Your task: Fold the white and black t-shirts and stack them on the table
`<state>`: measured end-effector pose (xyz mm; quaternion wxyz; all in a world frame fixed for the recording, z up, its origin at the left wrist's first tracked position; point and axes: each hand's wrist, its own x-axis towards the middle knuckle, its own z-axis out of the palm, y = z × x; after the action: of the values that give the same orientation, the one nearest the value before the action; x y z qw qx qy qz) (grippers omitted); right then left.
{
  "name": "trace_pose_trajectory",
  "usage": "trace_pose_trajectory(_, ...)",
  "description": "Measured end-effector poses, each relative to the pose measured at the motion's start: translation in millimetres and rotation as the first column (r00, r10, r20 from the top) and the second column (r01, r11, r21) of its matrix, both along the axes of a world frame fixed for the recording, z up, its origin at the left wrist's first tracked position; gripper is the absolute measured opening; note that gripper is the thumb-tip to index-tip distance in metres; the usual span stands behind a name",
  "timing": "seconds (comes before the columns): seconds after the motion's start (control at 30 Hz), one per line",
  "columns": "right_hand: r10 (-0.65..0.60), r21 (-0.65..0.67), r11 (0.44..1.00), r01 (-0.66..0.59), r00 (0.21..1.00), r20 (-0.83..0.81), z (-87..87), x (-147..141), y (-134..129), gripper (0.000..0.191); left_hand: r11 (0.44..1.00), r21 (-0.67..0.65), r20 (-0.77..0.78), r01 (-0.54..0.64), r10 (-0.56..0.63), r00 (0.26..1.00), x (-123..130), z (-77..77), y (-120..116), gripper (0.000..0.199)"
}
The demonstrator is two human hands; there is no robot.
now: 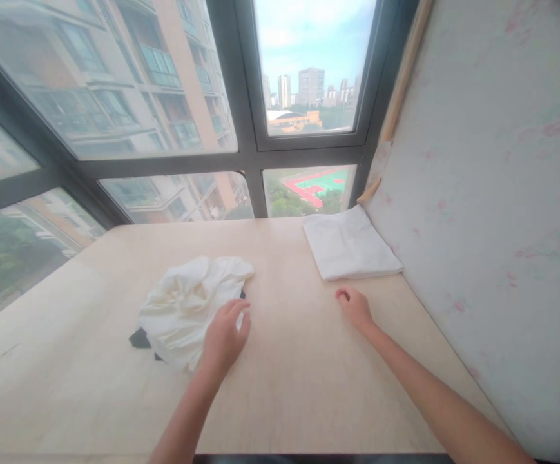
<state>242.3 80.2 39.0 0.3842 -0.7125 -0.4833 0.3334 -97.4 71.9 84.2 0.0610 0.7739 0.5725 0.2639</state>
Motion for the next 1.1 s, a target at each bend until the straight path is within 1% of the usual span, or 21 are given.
trace_pose_trajectory(0.03,0.001,0.033,0.999,-0.002,0.999,0.04,-3.6,-0.3,0.6,0.013,0.996,-0.09,-0.001,0.029,-0.029,1.0,21.8,-9.8,-1.7,0.024)
trace_pose_trajectory(0.07,-0.001,0.068,0.998,-0.005,0.996,0.088,-7.5,-1.3,1.6,0.014,0.984,-0.173,-0.022,0.033,-0.038,0.999,42.6,-20.6,-2.1,0.023)
trace_pose_trajectory(0.13,-0.009,0.124,0.992,-0.013,0.984,0.175,-16.1,-3.4,4.1,0.017,0.97,-0.241,-0.046,0.037,-0.05,0.998,78.3,-41.7,1.5,0.029)
trace_pose_trajectory(0.2,-0.015,0.15,0.988,-0.017,0.979,0.205,-24.9,-3.6,5.9,0.019,0.969,-0.243,-0.046,0.054,-0.067,0.997,104.5,-58.2,9.8,0.032)
trace_pose_trajectory(0.23,-0.018,0.161,0.987,-0.014,0.98,0.197,-29.2,-2.7,6.4,0.019,0.969,-0.235,-0.04,0.072,-0.084,0.996,114.2,-64.0,15.1,0.03)
trace_pose_trajectory(0.27,-0.027,0.171,0.985,-0.003,0.984,0.174,-33.2,-1.1,6.8,0.019,0.969,-0.228,-0.033,0.094,-0.105,0.994,122.0,-68.1,20.6,0.029)
trace_pose_trajectory(0.33,-0.074,0.169,0.984,0.061,0.995,0.068,-39.4,4.4,8.4,0.022,0.964,-0.217,-0.018,0.153,-0.161,0.987,132.6,-72.7,31.6,0.027)
trace_pose_trajectory(0.4,-0.146,0.137,0.978,0.154,0.987,-0.068,-41.3,13.5,14.1,0.027,0.954,-0.212,-0.001,0.214,-0.219,0.976,138.1,-74.4,40.8,0.026)
trace_pose_trajectory(0.43,-0.182,0.132,0.972,0.196,0.977,-0.112,-40.3,19.8,19.7,0.03,0.948,-0.212,0.007,0.238,-0.242,0.97,139.5,-74.9,44.5,0.026)
trace_pose_trajectory(0.47,-0.213,0.148,0.962,0.23,0.97,-0.12,-37.8,27.3,27.6,0.032,0.942,-0.213,0.015,0.258,-0.261,0.965,140.2,-75.5,47.5,0.026)
trace_pose_trajectory(0.5,-0.238,0.186,0.95,0.251,0.967,-0.089,-34.2,35.8,37.9,0.033,0.938,-0.214,0.023,0.274,-0.275,0.961,140.5,-76.1,49.8,0.026)
trace_pose_trajectory(0.53,-0.262,0.234,0.937,0.26,0.965,-0.023,-29.7,45.1,50.7,0.033,0.933,-0.216,0.03,0.286,-0.287,0.958,140.5,-76.8,51.6,0.026)
trace_pose_trajectory(0.6,-0.301,0.314,0.919,0.24,0.939,0.164,-20.2,64.2,82.0,0.031,0.925,-0.221,0.046,0.308,-0.306,0.951,140.1,-78.1,53.9,0.025)
trace_pose_trajectory(0.63,-0.307,0.325,0.921,0.214,0.913,0.268,-16.1,73.1,99.2,0.031,0.921,-0.225,0.054,0.318,-0.314,0.948,139.9,-78.7,54.6,0.024)
trace_pose_trajectory(0.7,-0.281,0.276,0.947,0.166,0.843,0.459,-10.5,87.6,133.2,0.034,0.915,-0.234,0.07,0.328,-0.321,0.945,139.4,-79.5,55.6,0.022)
trace_pose_trajectory(0.77,-0.228,0.156,0.974,0.167,0.762,0.606,-9.0,96.8,161.7,0.042,0.913,-0.242,0.083,0.329,-0.318,0.944,138.9,-80.0,56.1,0.022)
trace_pose_trajectory(0.83,-0.158,0.022,0.98,0.199,0.7,0.697,-10.7,101.9,181.9,0.045,0.912,-0.249,0.092,0.325,-0.312,0.946,138.5,-80.1,56.4,0.022)
trace_pose_trajectory(0.87,-0.125,-0.029,0.977,0.209,0.683,0.72,-12.2,103.6,188.9,0.041,0.912,-0.251,0.095,0.324,-0.31,0.946,138.3,-80.1,56.4,0.022)
trace_pose_trajectory(0.93,-0.079,-0.085,0.974,0.208,0.671,0.738,-15.7,106.6,198.2,0.031,0.911,-0.255,0.101,0.323,-0.308,0.946,138.0,-80.0,56.4,0.023)
trace_pose_trajectory(1.1,-0.045,-0.092,0.982,0.167,0.67,0.741,-19.1,116.5,205.2,0.026,0.909,-0.261,0.111,0.325,-0.306,0.946,138.1,-79.5,56.4,0.023)
